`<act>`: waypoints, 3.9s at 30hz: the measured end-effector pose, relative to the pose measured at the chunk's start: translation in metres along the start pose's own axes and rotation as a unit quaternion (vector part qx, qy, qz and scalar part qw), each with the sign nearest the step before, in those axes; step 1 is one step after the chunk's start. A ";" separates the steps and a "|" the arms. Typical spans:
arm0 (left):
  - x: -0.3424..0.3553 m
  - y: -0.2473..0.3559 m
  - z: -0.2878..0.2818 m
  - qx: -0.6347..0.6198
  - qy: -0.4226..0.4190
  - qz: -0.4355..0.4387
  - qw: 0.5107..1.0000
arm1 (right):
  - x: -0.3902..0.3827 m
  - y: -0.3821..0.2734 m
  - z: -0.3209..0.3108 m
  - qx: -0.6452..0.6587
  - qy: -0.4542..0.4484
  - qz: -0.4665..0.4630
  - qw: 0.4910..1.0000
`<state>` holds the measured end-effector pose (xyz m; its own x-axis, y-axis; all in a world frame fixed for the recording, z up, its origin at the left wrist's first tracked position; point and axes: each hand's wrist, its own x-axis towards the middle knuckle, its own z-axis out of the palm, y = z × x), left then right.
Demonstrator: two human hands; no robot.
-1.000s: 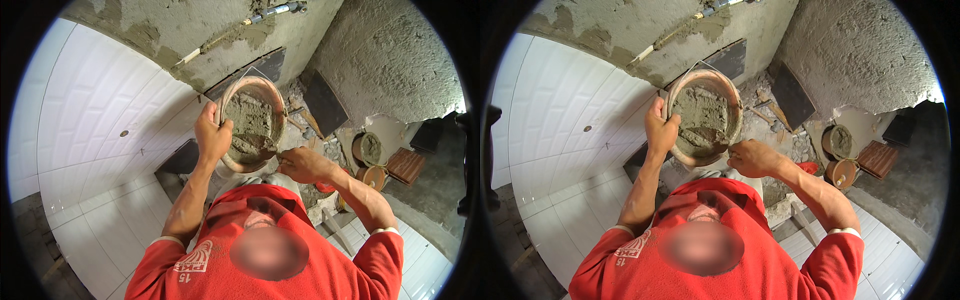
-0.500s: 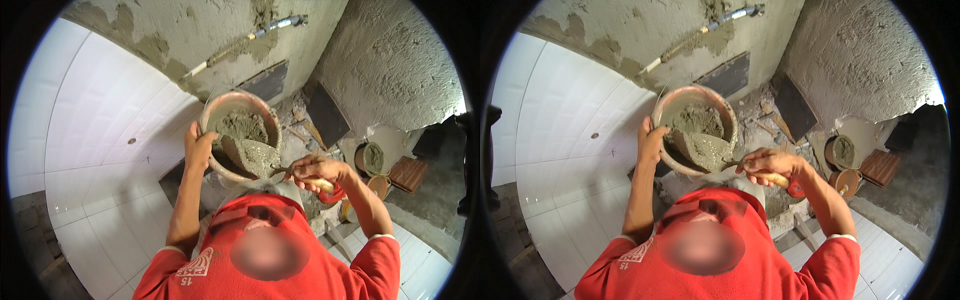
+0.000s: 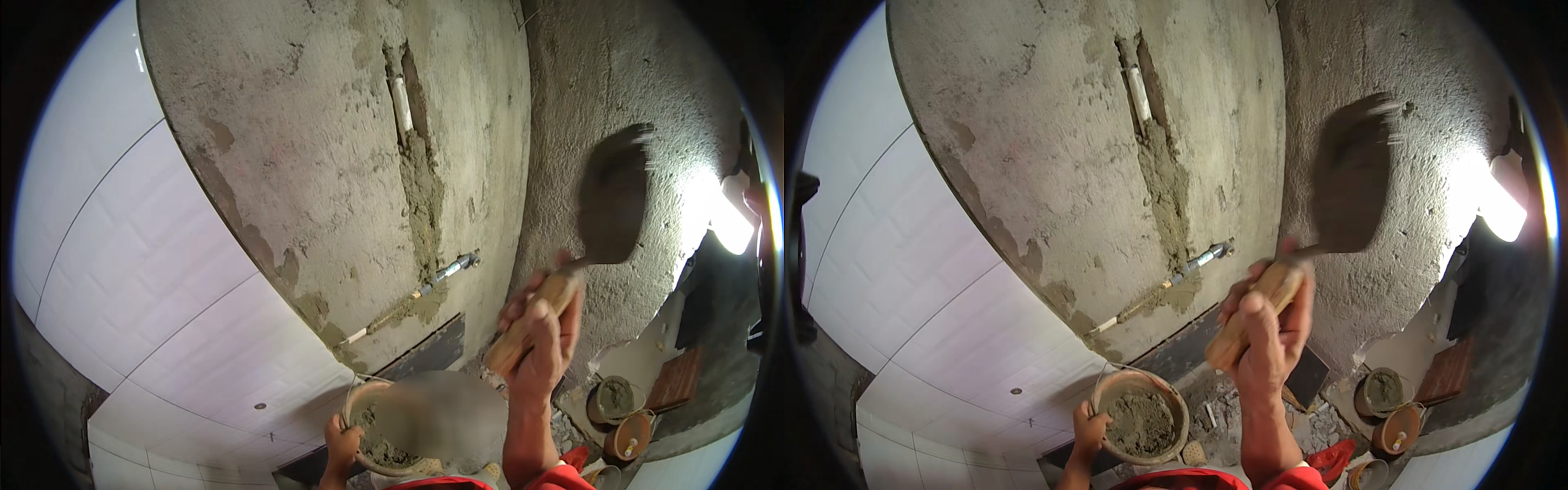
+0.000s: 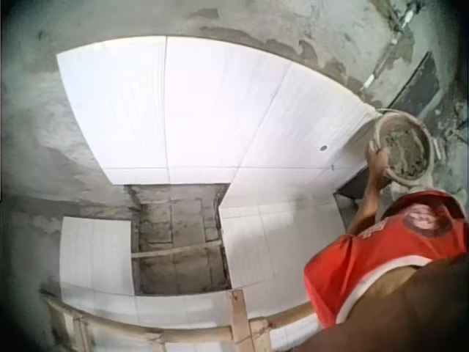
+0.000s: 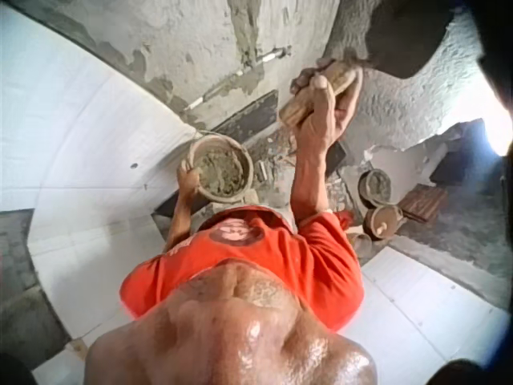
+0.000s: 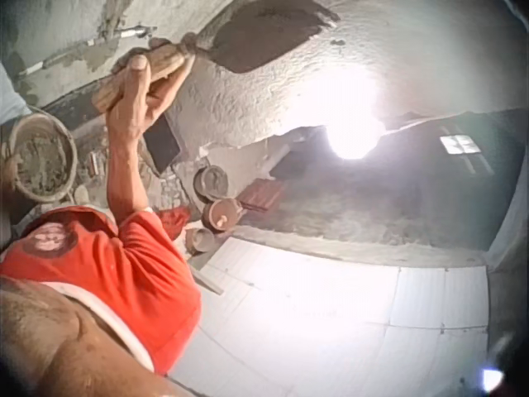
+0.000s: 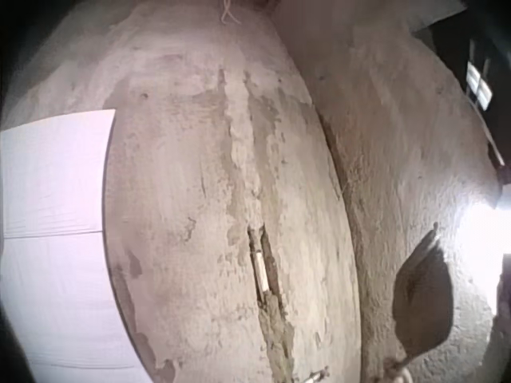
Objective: The person mixes cement in a bucket using a trowel, then carries the bucket to a wall and applies the cement to cover a pipe and surrounding area. The person repeatedly scoops cement from the bucket and smooths it onto the wall surface.
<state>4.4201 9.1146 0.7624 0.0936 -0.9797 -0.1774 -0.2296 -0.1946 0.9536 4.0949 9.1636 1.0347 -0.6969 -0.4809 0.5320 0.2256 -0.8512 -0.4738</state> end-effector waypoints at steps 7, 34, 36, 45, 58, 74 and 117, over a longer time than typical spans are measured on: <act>-0.004 -0.013 -0.019 0.073 0.004 0.003 0.997 | 0.050 0.056 0.040 -0.201 0.205 -0.305 0.908; -0.008 0.050 0.013 0.111 -0.039 0.073 0.990 | -0.139 0.035 -0.155 -0.639 -0.531 0.298 0.469; -0.009 0.056 0.018 0.110 -0.054 0.094 0.988 | -0.144 0.034 -0.151 -0.658 -0.553 0.273 0.432; -0.020 0.098 0.044 0.123 -0.079 0.161 0.976 | -0.134 0.021 -0.121 -0.664 -0.570 0.309 0.372; -0.026 0.098 0.048 0.110 -0.079 0.158 0.978 | -0.142 0.008 -0.127 -0.630 -0.670 0.244 0.309; -0.024 0.091 0.056 0.138 -0.070 0.166 0.974 | -0.069 0.063 -0.103 -0.561 -0.720 0.310 0.267; 0.002 0.043 0.019 0.007 -0.017 -0.007 1.000 | -0.101 -0.007 -0.159 -0.318 -0.263 0.630 0.658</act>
<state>4.3916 9.1029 0.7984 0.0643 -0.9779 -0.1990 -0.2428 -0.2087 0.9474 4.0551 9.2518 0.8731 0.1405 -0.8692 -0.4741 -0.0475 0.4724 -0.8801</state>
